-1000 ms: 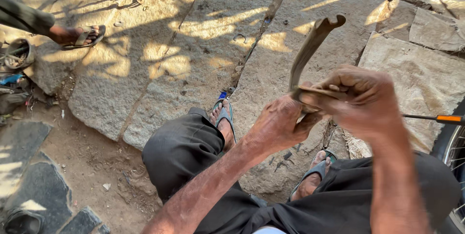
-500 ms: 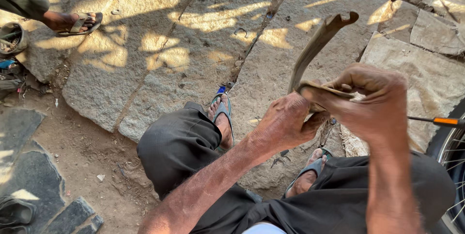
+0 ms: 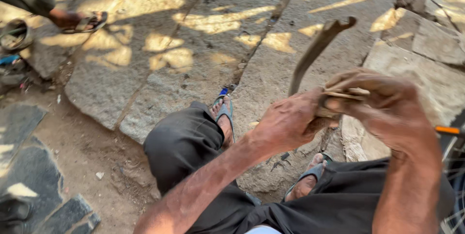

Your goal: The person sits on the ground and uses a sanding block to clean and smooth a curved metal bicycle fork. They repeatedly rub the block along the metal surface, turning the part to access different areas.

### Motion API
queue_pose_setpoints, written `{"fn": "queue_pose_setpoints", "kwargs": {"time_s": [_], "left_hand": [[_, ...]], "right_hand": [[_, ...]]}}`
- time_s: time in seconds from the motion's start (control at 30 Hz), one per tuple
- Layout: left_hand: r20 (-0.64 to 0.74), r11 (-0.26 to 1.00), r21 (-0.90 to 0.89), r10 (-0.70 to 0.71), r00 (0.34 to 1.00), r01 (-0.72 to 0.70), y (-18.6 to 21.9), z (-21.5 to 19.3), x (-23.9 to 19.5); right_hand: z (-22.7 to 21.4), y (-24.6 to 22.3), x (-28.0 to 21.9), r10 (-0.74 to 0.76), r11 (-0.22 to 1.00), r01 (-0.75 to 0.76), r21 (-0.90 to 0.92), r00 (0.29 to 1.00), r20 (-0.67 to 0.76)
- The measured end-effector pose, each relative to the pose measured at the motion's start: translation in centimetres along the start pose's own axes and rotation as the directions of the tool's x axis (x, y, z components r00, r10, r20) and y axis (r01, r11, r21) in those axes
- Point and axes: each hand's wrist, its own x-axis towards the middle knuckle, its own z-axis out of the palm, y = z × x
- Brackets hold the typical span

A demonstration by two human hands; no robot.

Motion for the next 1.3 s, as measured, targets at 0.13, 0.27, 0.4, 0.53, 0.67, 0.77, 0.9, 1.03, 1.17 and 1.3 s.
{"fn": "queue_pose_setpoints", "kwargs": {"time_s": [0.13, 0.27, 0.4, 0.53, 0.67, 0.77, 0.9, 1.03, 1.17, 1.3], "left_hand": [[0.412, 0.888, 0.437, -0.337, 0.847, 0.141, -2.2, -3.5, 1.7], [0.296, 0.815, 0.464, -0.513, 0.805, 0.349, -6.6, -7.5, 5.7], [-0.056, 0.924, 0.376, 0.096, 0.994, -0.068, -10.7, -7.1, 9.9], [-0.056, 0.995, -0.082, 0.046, 0.997, -0.050, -12.5, -3.5, 12.4], [-0.273, 0.944, 0.184, 0.318, 0.908, -0.275, -12.1, -1.0, 13.2], [-0.346, 0.934, 0.154, 0.357, 0.868, -0.322, -10.9, 0.2, 13.5], [-0.284, 0.939, 0.094, 0.343, 0.895, -0.330, -9.7, 0.5, 13.4], [-0.229, 0.952, 0.142, 0.297, 0.927, -0.270, -9.4, 0.7, 12.9], [-0.282, 0.963, 0.105, 0.269, 0.921, -0.249, -9.4, 1.8, 12.2], [-0.344, 0.929, 0.021, 0.354, 0.869, -0.370, -9.4, 2.9, 12.4]], "right_hand": [[-1.0, 1.9, -0.5, 0.019, 1.000, -0.019, 0.000, 1.000, -0.001], [-0.3, 2.4, 0.0, 0.010, 1.000, -0.012, 0.025, 0.999, 0.046], [0.3, 3.7, 0.6, 0.051, 0.999, -0.050, 0.008, 0.998, -0.034], [0.5, 5.5, 1.1, 0.233, 0.914, -0.289, -0.283, 0.948, -0.216], [1.4, 6.4, 0.7, 0.164, 0.943, -0.226, -0.245, 0.954, -0.250], [2.1, 7.0, 0.2, 0.078, 0.982, -0.108, -0.158, 0.979, -0.188], [1.9, 7.2, -0.3, 0.065, 0.991, -0.077, -0.108, 0.992, -0.112], [-1.3, 6.2, 0.3, 0.605, 0.690, -0.574, -0.441, 0.792, -0.085], [-1.2, 5.6, 0.9, 0.606, 0.746, -0.577, -0.333, 0.795, -0.020], [2.9, 6.8, -0.4, 0.382, 0.812, -0.427, -0.398, 0.904, -0.190]]}}
